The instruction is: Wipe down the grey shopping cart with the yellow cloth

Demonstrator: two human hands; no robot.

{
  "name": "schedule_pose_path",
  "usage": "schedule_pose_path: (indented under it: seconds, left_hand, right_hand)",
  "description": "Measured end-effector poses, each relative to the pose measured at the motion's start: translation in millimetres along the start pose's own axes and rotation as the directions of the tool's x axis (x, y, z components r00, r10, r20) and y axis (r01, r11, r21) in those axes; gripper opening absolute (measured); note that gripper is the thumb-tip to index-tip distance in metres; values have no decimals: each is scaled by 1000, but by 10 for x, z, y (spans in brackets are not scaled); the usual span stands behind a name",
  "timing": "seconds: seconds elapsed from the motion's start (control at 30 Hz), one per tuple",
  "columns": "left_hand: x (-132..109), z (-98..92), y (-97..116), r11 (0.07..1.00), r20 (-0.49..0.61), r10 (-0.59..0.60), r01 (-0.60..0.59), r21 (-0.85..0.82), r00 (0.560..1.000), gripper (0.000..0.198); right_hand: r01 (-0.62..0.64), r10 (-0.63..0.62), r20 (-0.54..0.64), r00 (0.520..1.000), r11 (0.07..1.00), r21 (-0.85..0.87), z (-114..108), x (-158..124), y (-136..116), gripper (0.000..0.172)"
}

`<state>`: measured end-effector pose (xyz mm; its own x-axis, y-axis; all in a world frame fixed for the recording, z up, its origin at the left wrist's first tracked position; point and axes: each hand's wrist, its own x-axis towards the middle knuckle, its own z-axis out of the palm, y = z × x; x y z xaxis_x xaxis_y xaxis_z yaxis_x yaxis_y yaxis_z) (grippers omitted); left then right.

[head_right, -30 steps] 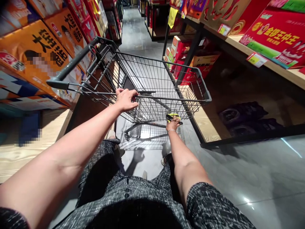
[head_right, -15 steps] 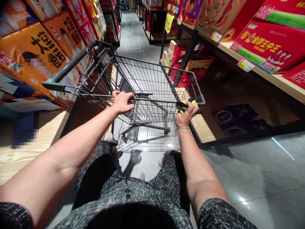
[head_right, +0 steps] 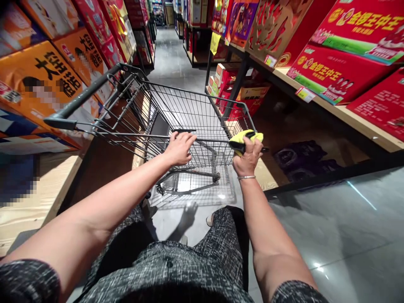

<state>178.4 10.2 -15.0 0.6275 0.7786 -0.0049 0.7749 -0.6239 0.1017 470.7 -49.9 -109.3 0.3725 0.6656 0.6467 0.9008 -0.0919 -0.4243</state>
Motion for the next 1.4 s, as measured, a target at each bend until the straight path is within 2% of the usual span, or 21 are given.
schedule_pose_path:
  seconds: [0.1, 0.2, 0.27, 0.33, 0.4, 0.47, 0.6, 0.7, 0.77, 0.87, 0.97, 1.03, 1.17, 1.23, 1.3, 1.4]
  left_hand:
    - [245, 97, 273, 996, 26, 72, -70, -60, 997, 82]
    - [394, 155, 358, 992, 6, 44, -43, -117, 999, 79]
    - [432, 177, 348, 991, -21, 27, -30, -134, 999, 73]
    - [448, 189, 324, 990, -40, 18, -23, -139, 999, 66]
    - [462, 194, 302, 989, -47, 12, -18, -145, 999, 62]
    - [484, 193, 285, 988, -42, 8, -14, -156, 999, 60]
    - [531, 183, 242, 985, -32, 14, -19, -173, 999, 58]
    - [543, 171, 171, 986, -26, 36, -40, -162, 999, 60]
    - [538, 160, 105, 988, -16, 51, -52, -147, 999, 60]
    - [518, 139, 15, 989, 6, 68, -67, -132, 998, 63]
    - [478, 119, -33, 989, 23, 88, -85, -124, 996, 69]
    - [440, 111, -50, 988, 27, 93, -89, -127, 995, 66]
    - [360, 119, -80, 985, 10, 86, -84, -150, 996, 49]
    - [324, 129, -95, 983, -17, 84, -85, -165, 996, 46]
    - [287, 130, -106, 980, -35, 75, -81, -181, 997, 45]
    - [226, 108, -116, 979, -34, 61, -66, -191, 998, 42]
  right_hand:
    - [-77, 88, 101, 991, 992, -104, -30, 307, 13, 67]
    - [-54, 105, 303, 947, 984, -170, 20, 369, -210, 60]
    - [41, 18, 408, 913, 990, -136, 54, 344, -453, 56]
    - [168, -119, 479, 870, 984, -62, 64, 345, -656, 57]
    - [251, -202, 533, 822, 968, -20, 44, 417, -714, 60]
    - [242, -150, 590, 793, 967, -78, -1, 561, -596, 60]
    - [147, 95, 650, 754, 940, -307, -82, 863, -147, 51]
    - [178, 76, 654, 752, 933, -313, -74, 896, -11, 45]
    - [194, 44, 647, 761, 936, -292, -56, 823, -50, 43]
    - [163, 68, 617, 784, 937, -310, -75, 672, -173, 44]
    - [131, 97, 610, 787, 939, -318, -174, 536, -269, 46]
    - [120, 92, 602, 793, 946, -302, -254, 419, -324, 47]
    - [91, 42, 444, 895, 958, -273, -303, -30, -433, 62]
    - [114, 1, 397, 918, 957, -266, -227, -357, -455, 66]
    - [177, -44, 465, 884, 953, -246, -96, -701, -435, 63]
    - [269, -76, 667, 741, 944, -190, 136, -1161, -355, 61]
